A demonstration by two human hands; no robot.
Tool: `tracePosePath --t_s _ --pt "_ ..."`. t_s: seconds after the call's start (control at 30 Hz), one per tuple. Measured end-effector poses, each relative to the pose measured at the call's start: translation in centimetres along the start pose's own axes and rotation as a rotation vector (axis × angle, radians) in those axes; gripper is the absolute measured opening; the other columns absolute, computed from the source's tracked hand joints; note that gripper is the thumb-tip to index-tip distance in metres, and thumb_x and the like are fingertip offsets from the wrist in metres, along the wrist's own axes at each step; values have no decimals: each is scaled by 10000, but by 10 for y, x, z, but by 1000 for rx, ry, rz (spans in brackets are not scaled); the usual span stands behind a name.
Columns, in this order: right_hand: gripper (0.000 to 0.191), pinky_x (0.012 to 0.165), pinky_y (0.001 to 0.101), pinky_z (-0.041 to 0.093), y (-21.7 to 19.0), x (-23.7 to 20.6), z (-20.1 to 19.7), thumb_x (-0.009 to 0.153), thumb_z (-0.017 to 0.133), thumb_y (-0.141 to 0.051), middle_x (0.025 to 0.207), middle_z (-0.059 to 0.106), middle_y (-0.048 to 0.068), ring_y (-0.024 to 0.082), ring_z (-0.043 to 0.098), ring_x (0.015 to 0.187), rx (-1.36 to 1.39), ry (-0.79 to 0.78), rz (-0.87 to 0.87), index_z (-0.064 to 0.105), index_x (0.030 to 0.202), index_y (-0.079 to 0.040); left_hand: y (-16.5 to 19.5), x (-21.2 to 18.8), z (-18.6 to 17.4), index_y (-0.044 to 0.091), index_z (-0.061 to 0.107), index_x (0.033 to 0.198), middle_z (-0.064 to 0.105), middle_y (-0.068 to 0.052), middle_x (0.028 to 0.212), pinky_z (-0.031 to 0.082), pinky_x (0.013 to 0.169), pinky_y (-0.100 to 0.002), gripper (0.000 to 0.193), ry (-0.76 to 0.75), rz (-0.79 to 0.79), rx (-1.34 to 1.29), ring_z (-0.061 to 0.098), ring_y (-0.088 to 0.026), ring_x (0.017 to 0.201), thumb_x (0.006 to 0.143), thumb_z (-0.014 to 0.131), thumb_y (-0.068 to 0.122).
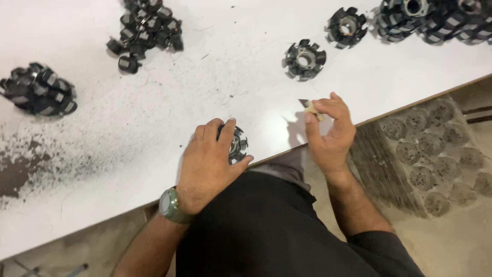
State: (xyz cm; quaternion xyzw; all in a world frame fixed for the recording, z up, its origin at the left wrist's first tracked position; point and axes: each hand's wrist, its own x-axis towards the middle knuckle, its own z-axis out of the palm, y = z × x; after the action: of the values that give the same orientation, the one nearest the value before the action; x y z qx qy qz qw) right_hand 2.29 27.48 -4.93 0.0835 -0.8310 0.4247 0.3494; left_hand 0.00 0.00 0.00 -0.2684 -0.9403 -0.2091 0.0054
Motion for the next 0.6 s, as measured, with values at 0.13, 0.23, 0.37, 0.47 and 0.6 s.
tracePosePath --t_s 0.13,0.23,0.37,0.47,0.6 --pt "219 1243 494 434 48 10 -34 1053 705 -32 1189 635 108 214 644 1158 -123 185 38 600 1246 -39 27 87 6 65 557 1389 514 -257 1350 541 849 -459 832 135 234 -10 554 -381 1166 779 864 540" --pt "224 1252 458 445 83 14 -49 1087 687 -14 1261 566 91 185 599 1198 -23 267 58 589 1288 -20 61 180 36 75 550 1421 513 -238 1347 538 893 -471 849 335 379 -43 561 -370 1165 791 888 533" --pt "265 1190 428 446 107 10 -55 1066 676 -3 1288 562 104 226 574 1311 91 352 122 542 1294 5 85 248 66 104 532 1406 521 -214 1296 540 894 -475 811 276 371 -35 570 -351 1147 789 904 475" --pt "268 1204 443 460 122 7 -56 1063 665 10 1286 561 117 225 583 1267 129 383 132 534 1296 -3 86 256 85 98 499 1473 507 -232 1326 541 874 -485 824 188 332 -86 573 -349 1095 799 905 341" --pt "241 1202 462 496 126 3 -64 1057 644 16 1241 603 121 206 620 1186 120 386 112 532 1265 -30 93 269 99 124 461 1496 484 -210 1347 551 923 -467 851 285 365 -198 567 -345 1169 807 929 302"
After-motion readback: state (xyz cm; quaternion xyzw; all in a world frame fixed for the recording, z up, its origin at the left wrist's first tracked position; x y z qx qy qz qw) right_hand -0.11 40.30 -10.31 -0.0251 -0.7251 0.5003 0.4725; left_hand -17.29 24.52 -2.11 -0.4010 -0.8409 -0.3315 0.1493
